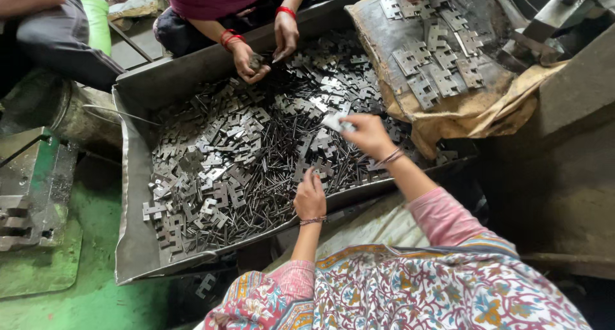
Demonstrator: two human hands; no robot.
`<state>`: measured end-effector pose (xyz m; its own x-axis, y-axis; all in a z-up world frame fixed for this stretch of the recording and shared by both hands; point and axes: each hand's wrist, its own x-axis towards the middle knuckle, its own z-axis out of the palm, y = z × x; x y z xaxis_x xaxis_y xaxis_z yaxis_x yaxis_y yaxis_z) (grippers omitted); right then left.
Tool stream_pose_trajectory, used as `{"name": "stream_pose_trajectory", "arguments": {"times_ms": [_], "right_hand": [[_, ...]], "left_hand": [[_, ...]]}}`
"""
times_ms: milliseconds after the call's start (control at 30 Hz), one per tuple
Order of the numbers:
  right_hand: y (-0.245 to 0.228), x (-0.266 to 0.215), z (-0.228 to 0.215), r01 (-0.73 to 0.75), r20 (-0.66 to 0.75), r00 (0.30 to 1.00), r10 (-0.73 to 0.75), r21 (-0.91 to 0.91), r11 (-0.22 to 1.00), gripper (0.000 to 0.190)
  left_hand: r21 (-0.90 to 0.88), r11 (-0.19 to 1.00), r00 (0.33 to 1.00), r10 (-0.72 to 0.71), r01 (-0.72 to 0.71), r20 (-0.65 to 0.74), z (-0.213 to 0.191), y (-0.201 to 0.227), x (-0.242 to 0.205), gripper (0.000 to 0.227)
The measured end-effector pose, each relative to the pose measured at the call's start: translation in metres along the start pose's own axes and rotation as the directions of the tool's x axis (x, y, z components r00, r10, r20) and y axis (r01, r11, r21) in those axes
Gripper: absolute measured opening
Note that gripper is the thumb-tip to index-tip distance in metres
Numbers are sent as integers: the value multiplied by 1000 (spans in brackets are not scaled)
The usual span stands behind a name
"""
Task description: The person sits on the floor and sorts small metal parts from a large bin, picking them up by hand and placing them into a separate pile. The task involves repetitive handling of metal pieces in a workshop setting.
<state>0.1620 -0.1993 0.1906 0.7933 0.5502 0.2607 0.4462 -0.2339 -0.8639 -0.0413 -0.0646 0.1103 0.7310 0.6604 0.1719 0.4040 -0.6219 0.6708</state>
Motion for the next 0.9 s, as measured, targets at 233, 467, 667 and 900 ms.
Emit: {"name": "stream_pose_trajectory", "arguments": {"times_ms": [233, 467, 667, 900], "right_hand": [[74, 132, -125, 151, -279, 930, -240, -307, 940, 34], [180, 213, -154, -140, -263, 949, -173, -845, 516, 20], [180, 207, -149, -217, -243, 970, 18, -826, 521, 32], [77, 110, -88, 226, -84, 927, -366, -652, 724, 24]], "left_hand": [[126, 966, 971, 234, -226, -52, -2, 15, 3, 22], [185, 969, 986, 161, -167, 43, 2, 17, 6, 25], [157, 967, 978, 207, -203, -8, 4, 16, 7, 27], [131, 987, 995, 86, -92, 53, 21, 2, 4, 31]]}}
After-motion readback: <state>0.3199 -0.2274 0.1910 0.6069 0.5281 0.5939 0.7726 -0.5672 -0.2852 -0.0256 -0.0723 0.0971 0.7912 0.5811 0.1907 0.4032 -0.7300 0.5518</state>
